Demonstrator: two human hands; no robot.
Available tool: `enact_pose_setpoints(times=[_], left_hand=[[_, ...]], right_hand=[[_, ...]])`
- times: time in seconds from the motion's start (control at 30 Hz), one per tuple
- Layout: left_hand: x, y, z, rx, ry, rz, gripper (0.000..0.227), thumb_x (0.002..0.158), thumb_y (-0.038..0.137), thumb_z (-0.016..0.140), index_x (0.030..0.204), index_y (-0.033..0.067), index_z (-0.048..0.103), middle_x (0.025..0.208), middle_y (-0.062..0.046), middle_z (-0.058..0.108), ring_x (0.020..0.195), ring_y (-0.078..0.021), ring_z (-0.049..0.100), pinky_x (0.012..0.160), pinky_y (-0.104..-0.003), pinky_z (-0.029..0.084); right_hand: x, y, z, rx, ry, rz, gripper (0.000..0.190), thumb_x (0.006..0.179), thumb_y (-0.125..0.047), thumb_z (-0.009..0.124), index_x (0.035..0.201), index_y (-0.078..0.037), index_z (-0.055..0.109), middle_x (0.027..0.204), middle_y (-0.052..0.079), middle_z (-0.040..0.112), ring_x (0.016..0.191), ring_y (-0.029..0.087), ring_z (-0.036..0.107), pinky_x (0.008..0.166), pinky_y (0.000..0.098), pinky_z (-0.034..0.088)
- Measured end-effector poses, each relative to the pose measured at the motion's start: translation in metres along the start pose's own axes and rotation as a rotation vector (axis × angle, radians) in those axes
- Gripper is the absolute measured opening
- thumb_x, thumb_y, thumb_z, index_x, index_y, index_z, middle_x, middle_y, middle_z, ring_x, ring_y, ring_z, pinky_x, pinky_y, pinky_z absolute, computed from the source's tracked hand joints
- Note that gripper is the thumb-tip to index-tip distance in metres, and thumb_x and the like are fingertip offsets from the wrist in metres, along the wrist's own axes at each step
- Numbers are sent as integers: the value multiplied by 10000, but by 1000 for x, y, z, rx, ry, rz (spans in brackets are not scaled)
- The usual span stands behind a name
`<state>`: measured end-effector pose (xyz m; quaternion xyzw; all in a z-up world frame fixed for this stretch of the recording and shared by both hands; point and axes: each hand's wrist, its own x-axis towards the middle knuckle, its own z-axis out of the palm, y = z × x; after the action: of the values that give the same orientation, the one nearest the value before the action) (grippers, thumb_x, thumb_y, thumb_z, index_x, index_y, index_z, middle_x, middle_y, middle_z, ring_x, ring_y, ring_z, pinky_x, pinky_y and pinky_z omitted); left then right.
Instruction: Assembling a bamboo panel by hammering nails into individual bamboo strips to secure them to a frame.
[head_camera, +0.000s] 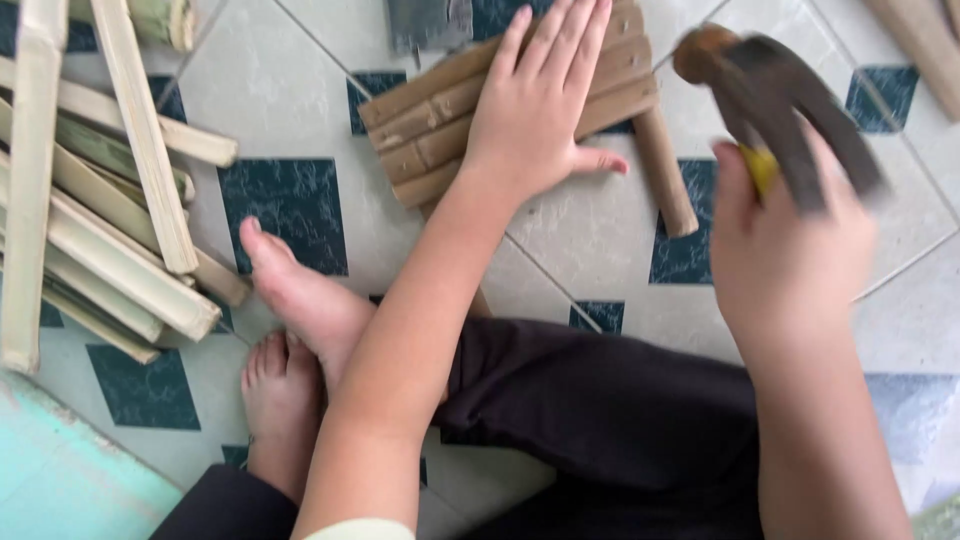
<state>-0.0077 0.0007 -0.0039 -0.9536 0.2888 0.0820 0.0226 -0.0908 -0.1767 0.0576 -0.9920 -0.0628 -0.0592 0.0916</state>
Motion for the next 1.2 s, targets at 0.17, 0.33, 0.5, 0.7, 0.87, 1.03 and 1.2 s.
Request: enact_pose_setpoints(times=[0.17, 0.33, 0.5, 0.7, 0.87, 1.03, 1.2], left_hand=[[3, -1, -4, 27, 53, -22, 1239, 680, 917, 568, 1416, 14, 147, 1449, -107, 86, 1358, -221, 130, 1107, -379, 143], [0, -2, -9, -3, -36, 4, 1210, 754, 901, 594, 1403, 17, 82, 1468, -98, 98, 1352, -227, 90, 1107, -381, 112], [1, -5, -8, 26, -15, -17, 1261, 694, 951, 565, 1417, 28, 99, 1457, -98, 58, 1365, -215, 103, 1114, -360, 137], [3, -15, -11, -93, -76, 58, 1249, 747, 907, 586, 1409, -2, 42, 1462, -126, 0, 1371, -238, 27, 1136, -362, 69], [2, -17, -8, -70, -54, 77, 1196, 761, 820, 673, 1409, 7, 82, 1456, -119, 47, 1356, -235, 58, 1130, -349, 98], [-2, -15, -10, -21, -50, 33, 1197, 722, 899, 567, 1422, 65, 70, 1469, -51, 39, 1365, -178, 71, 1111, -372, 111], [-3, -16, -1, 3, 37, 52, 1193, 714, 911, 562, 1424, 53, 132, 1459, -64, 88, 1357, -187, 123, 1101, -385, 148]], right_hand=[[5, -10, -13, -55, 17, -2, 212, 1019, -163, 584, 1181, -38, 640, 1000, 71, 650, 677, 272, 582, 419, 377, 433], [-8, 7, 13, -54, 9, -68, 215, 1053, -181, 579, 1070, 22, 648, 813, 132, 611, 632, 297, 571, 530, 351, 451], [-2, 7, -8, 91, 161, -239, 153, 1031, -23, 604, 1036, 121, 656, 981, 210, 645, 769, 320, 600, 622, 379, 468], [-14, 26, 31, -308, -130, -122, 142, 951, -247, 595, 899, -143, 514, 613, -49, 470, 422, 145, 427, 335, 263, 285], [-30, 33, 3, -116, 164, -246, 240, 1077, -225, 600, 979, -39, 717, 806, 74, 596, 639, 208, 536, 528, 290, 372], [-13, 26, 26, -99, 38, -168, 105, 999, -175, 659, 1002, -71, 665, 872, 73, 620, 572, 220, 506, 466, 315, 392], [-36, 28, 5, -336, 110, -97, 230, 1122, -287, 579, 1037, -132, 726, 958, 19, 664, 823, 165, 629, 689, 239, 471]])
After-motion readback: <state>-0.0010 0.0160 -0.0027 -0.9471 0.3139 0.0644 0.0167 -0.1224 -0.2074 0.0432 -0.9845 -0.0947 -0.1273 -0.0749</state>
